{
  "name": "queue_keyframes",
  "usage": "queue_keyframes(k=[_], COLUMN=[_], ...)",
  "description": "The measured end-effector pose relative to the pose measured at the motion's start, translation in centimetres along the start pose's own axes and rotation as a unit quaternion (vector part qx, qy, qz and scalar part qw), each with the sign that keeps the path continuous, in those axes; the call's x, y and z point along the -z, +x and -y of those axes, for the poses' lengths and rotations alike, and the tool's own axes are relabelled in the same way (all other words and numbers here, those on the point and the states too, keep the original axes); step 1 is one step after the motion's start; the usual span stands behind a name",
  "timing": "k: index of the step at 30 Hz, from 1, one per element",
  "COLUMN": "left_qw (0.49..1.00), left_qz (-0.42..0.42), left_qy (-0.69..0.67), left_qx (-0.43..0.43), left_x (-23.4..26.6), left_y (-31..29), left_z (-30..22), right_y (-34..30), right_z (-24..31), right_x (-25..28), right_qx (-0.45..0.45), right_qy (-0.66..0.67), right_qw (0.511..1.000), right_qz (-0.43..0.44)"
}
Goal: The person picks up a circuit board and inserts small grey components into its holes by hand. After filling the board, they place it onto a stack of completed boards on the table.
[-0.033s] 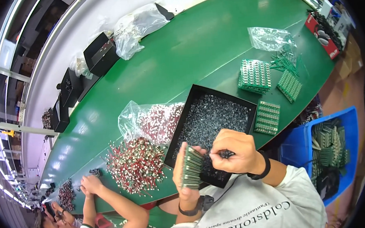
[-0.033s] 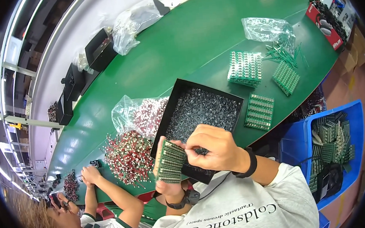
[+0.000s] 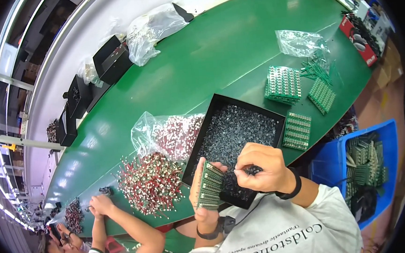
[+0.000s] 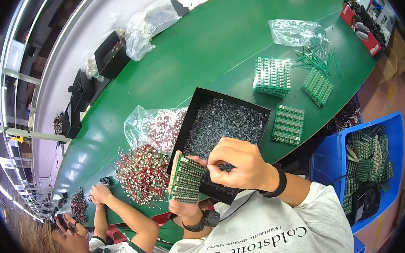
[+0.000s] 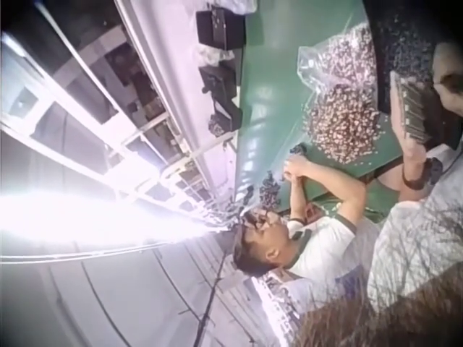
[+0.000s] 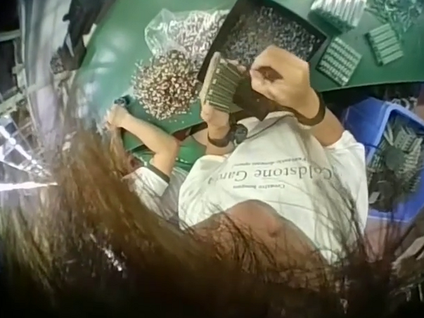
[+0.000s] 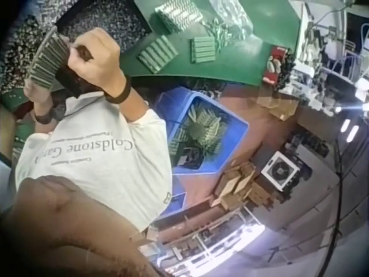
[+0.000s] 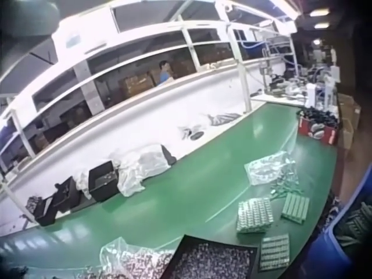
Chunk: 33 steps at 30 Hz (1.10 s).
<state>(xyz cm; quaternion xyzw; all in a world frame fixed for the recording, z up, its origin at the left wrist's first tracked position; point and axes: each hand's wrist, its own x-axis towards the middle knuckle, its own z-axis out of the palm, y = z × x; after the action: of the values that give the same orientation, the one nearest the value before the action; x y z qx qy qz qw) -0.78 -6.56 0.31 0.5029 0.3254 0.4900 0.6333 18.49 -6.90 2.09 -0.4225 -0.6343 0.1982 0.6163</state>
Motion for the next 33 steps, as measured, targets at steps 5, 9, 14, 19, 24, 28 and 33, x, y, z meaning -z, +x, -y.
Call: queue_keyframes(k=[5, 9, 14, 19, 24, 28, 33], left_qw=[0.995, 0.990, 0.991, 0.992, 0.971, 0.968, 0.967], left_qz=[0.051, 0.059, 0.036, 0.096, 0.121, 0.130, 0.115], left_qy=[0.079, 0.126, 0.118, 0.079, 0.169, 0.173, 0.204], left_qx=[0.012, -0.025, -0.056, -0.020, -0.117, -0.130, -0.101], left_x=[-0.4, -1.1, -1.0, -0.1, -1.0, -0.8, -1.3], left_y=[0.5, 0.9, 0.1, 0.5, 0.8, 1.5, 1.8], left_z=[-0.4, -0.1, -0.4, -0.5, -0.7, -0.1, -1.2], right_y=[0.6, 0.8, 0.3, -0.9, -0.9, -0.4, 0.0], right_z=[-0.3, -0.3, 0.4, 0.4, 0.6, 0.5, 0.3], right_x=[0.2, -0.2, -0.2, 0.0, -0.4, -0.4, 0.4], right_qx=[-0.004, -0.011, -0.046, -0.137, -0.112, -0.117, -0.110], right_qy=[-0.013, -0.025, 0.022, 0.000, -0.029, -0.029, -0.035], right_qw=[1.000, 1.000, 0.999, 0.990, 0.993, 0.993, 0.993], right_qz=[0.025, -0.008, 0.014, 0.037, 0.032, 0.020, 0.028])
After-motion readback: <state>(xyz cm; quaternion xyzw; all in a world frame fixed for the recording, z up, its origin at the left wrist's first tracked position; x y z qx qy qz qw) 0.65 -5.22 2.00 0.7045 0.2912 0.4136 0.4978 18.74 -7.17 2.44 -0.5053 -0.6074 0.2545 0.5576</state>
